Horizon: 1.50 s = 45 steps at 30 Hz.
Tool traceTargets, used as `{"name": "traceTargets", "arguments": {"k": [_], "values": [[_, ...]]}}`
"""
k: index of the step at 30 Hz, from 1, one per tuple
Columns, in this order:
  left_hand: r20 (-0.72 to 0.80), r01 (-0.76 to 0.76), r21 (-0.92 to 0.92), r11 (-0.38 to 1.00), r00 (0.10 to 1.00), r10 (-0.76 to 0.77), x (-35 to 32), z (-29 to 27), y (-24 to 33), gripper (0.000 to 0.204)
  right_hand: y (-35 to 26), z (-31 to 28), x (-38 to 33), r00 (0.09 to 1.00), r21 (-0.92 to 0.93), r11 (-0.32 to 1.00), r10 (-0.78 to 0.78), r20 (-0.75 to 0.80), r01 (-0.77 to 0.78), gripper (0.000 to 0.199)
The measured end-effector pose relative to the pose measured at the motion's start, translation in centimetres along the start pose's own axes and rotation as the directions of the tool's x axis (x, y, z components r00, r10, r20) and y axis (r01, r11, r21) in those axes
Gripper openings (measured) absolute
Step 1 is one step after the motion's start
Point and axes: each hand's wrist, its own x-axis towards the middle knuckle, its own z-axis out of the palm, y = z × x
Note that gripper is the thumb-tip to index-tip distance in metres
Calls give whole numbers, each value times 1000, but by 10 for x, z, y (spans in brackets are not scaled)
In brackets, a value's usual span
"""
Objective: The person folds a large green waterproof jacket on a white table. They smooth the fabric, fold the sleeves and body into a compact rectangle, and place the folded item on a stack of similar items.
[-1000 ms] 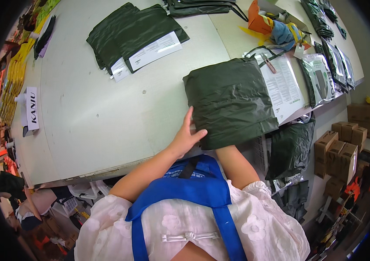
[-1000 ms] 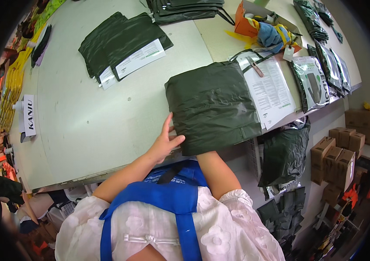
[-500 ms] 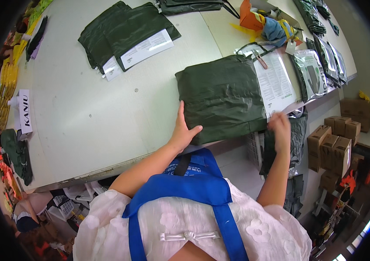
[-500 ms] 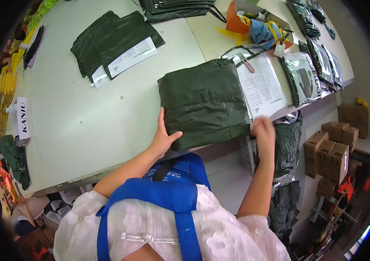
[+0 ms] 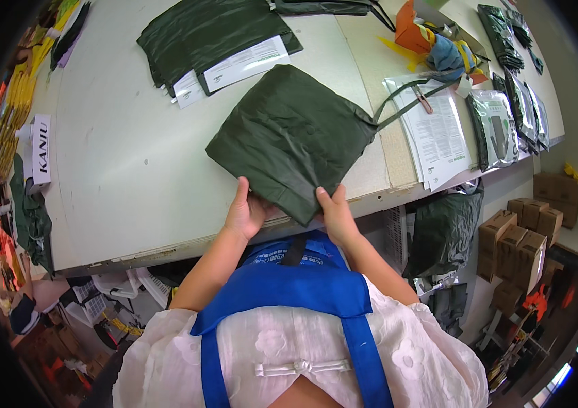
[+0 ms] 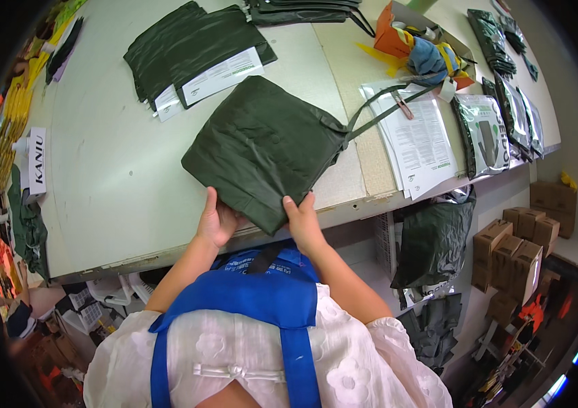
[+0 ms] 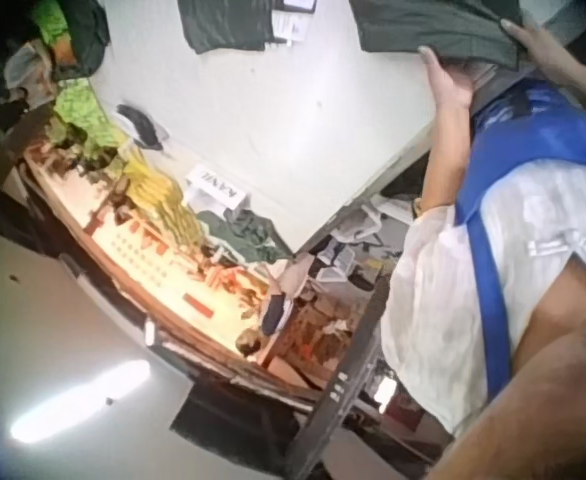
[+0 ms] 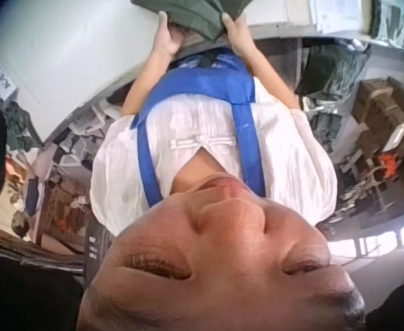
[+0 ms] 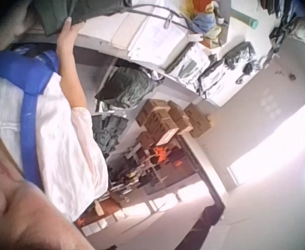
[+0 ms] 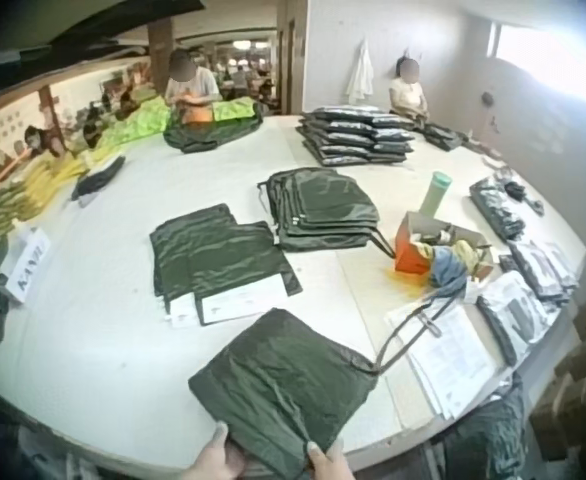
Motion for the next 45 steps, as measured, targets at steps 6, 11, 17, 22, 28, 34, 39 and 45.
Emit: {"name": "traceTargets", "arguments": {"k": [6,11,17,22,28,34,39,45], "values": [[-74,-152,158,976,983,166,4,-20,17,63,-106,-66,30,947,-588,788,18,322,185,27],[-65,-131,89,987,988,137,-1,8,24,58,-117,-99,103,949,-462,834,-308,65,302,41],[-81,-126,13,992,989,127,0,-1,24,60,-126,-137,144,816,-879,-296,-344,464,374,26],[-127,-56,-71,996,991,46,0,-11,15,59,-163,-140,134,614,-912,-398,-747,256,-104,23],[-100,13,-23,1000,995,-15,-2,0,20,62,-127,-72,129,982,-593,784,-126,140,185,33],[-151,-49,-13,999,987,47,1,-2,35,50,-123,-116,137,705,-805,-215,-395,589,552,23],[-101,-47,-27,999,994,44,0,-11,59,49,-155,-121,145,910,-891,-433,-410,60,-136,24],[-171,-12,-34,999,985,6,-5,-17,59,54,-146,-74,127,761,-736,358,-565,319,575,46]]}}
